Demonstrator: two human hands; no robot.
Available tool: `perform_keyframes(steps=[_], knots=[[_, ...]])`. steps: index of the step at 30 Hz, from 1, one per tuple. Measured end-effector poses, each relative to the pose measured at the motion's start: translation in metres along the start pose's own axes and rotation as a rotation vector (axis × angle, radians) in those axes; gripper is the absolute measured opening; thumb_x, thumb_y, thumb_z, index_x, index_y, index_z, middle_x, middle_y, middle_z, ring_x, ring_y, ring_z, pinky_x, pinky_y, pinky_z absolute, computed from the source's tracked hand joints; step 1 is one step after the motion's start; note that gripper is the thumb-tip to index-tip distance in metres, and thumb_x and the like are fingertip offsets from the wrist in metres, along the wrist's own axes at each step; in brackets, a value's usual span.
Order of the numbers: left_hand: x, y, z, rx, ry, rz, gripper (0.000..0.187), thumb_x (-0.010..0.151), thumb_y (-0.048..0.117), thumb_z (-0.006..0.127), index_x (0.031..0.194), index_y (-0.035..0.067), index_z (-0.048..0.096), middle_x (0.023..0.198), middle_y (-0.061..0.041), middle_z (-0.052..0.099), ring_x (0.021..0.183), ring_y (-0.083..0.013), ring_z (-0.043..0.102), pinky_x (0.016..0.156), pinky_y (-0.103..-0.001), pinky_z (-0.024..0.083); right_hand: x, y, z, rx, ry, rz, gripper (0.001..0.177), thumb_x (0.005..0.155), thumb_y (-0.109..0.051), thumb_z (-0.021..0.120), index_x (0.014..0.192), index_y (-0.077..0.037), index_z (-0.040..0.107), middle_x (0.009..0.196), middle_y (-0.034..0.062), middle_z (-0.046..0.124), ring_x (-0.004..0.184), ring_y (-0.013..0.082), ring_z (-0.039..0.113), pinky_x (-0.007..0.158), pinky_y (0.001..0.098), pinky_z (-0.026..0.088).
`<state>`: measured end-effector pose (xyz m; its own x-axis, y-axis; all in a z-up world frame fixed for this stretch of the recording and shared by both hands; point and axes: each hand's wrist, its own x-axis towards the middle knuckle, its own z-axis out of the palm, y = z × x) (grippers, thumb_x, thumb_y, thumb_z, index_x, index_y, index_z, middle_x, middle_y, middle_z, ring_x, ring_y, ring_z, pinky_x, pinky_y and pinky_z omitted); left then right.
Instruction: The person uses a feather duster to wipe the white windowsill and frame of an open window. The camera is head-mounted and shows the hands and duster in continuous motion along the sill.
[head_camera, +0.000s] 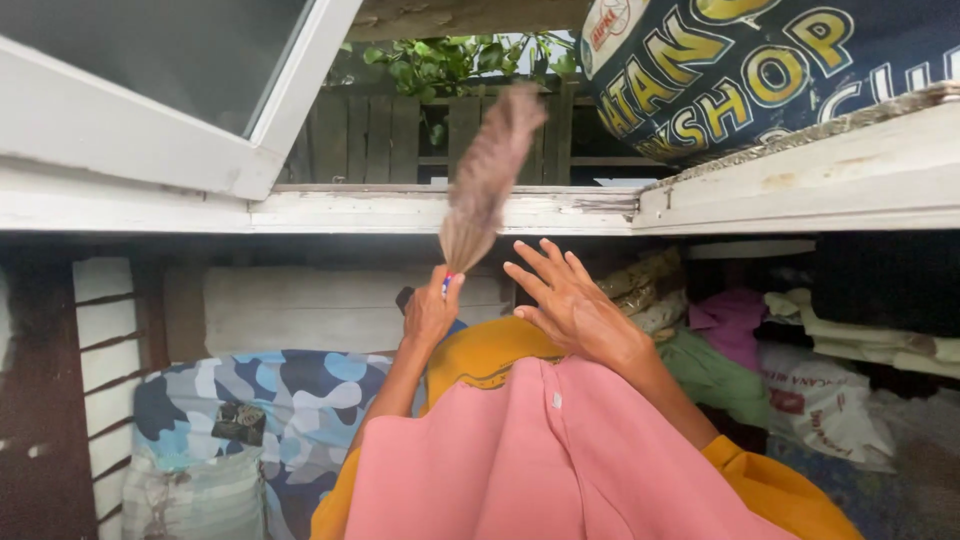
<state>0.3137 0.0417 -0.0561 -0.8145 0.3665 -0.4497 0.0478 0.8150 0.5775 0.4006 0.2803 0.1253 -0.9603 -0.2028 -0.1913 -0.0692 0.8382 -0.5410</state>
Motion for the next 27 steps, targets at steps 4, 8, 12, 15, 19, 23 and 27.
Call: perform_keyframes(steps=[4, 8, 12, 15, 19, 23, 27], knots=[[-0.014, 0.034, -0.003, 0.066, -0.231, 0.173, 0.036, 0.104, 0.058, 0.042, 0.121, 0.03, 0.055, 0.095, -0.023, 0.075, 0.098, -0.045, 0.073, 0.086, -0.057, 0.055, -0.003, 0.003, 0.003, 0.023, 0.035, 0.009, 0.056, 0.103, -0.039, 0.052, 0.152, -0.014, 0.044, 0.16, 0.0166, 0.034, 0.146, 0.0509, 0.028, 0.113, 0.0669, 0.028], [-0.004, 0.036, 0.008, 0.078, -0.26, 0.079, 0.037, 0.103, 0.059, 0.039, 0.115, 0.029, 0.057, 0.09, -0.025, 0.074, 0.096, -0.0478, 0.072, 0.086, -0.058, 0.055, -0.005, 0.003, 0.002, 0.002, 0.089, 0.027, 0.058, 0.102, -0.039, 0.054, 0.154, -0.016, 0.042, 0.16, 0.0158, 0.034, 0.145, 0.0506, 0.03, 0.111, 0.0672, 0.031], [-0.002, 0.049, 0.012, -0.108, -0.189, 0.08, 0.036, 0.104, 0.056, 0.043, 0.119, 0.027, 0.057, 0.087, -0.032, 0.069, 0.095, -0.0526, 0.068, 0.083, -0.061, 0.052, -0.009, 0.008, 0.007, -0.014, 0.103, 0.027, 0.058, 0.102, -0.041, 0.053, 0.153, -0.016, 0.042, 0.16, 0.0164, 0.034, 0.145, 0.0502, 0.03, 0.111, 0.0667, 0.031], [-0.009, 0.051, 0.001, 0.034, -0.325, 0.134, 0.035, 0.102, 0.061, 0.043, 0.116, 0.032, 0.057, 0.092, -0.023, 0.073, 0.098, -0.0457, 0.071, 0.087, -0.055, 0.055, -0.008, 0.003, 0.001, 0.031, 0.071, 0.049, 0.059, 0.103, -0.042, 0.052, 0.155, -0.017, 0.04, 0.161, 0.0153, 0.032, 0.147, 0.0497, 0.028, 0.112, 0.0666, 0.029], [0.01, 0.033, 0.006, 0.014, -0.289, 0.019, 0.039, 0.101, 0.061, 0.044, 0.118, 0.03, 0.06, 0.092, -0.026, 0.074, 0.099, -0.047, 0.071, 0.088, -0.055, 0.055, -0.007, 0.0, -0.001, 0.003, 0.106, 0.041, 0.058, 0.102, -0.041, 0.054, 0.153, -0.017, 0.042, 0.16, 0.0159, 0.034, 0.146, 0.0496, 0.029, 0.112, 0.0663, 0.03], [0.01, 0.059, -0.003, -0.301, -0.06, 0.115, 0.031, 0.104, 0.049, 0.048, 0.116, 0.024, 0.061, 0.085, -0.032, 0.069, 0.09, -0.0523, 0.068, 0.078, -0.059, 0.05, -0.009, -0.005, -0.007, -0.021, 0.162, 0.018, 0.057, 0.102, -0.039, 0.055, 0.154, -0.017, 0.042, 0.163, 0.015, 0.031, 0.148, 0.0483, 0.027, 0.113, 0.0638, 0.029], [-0.006, 0.082, -0.012, -0.486, -0.075, 0.556, 0.022, 0.101, 0.035, 0.056, 0.116, 0.021, 0.064, 0.079, -0.021, 0.072, 0.083, -0.044, 0.071, 0.074, -0.049, 0.055, -0.008, -0.018, -0.022, 0.001, 0.261, -0.037, 0.054, 0.104, -0.034, 0.053, 0.153, -0.014, 0.044, 0.164, 0.0157, 0.03, 0.151, 0.0459, 0.023, 0.113, 0.0605, 0.031]])
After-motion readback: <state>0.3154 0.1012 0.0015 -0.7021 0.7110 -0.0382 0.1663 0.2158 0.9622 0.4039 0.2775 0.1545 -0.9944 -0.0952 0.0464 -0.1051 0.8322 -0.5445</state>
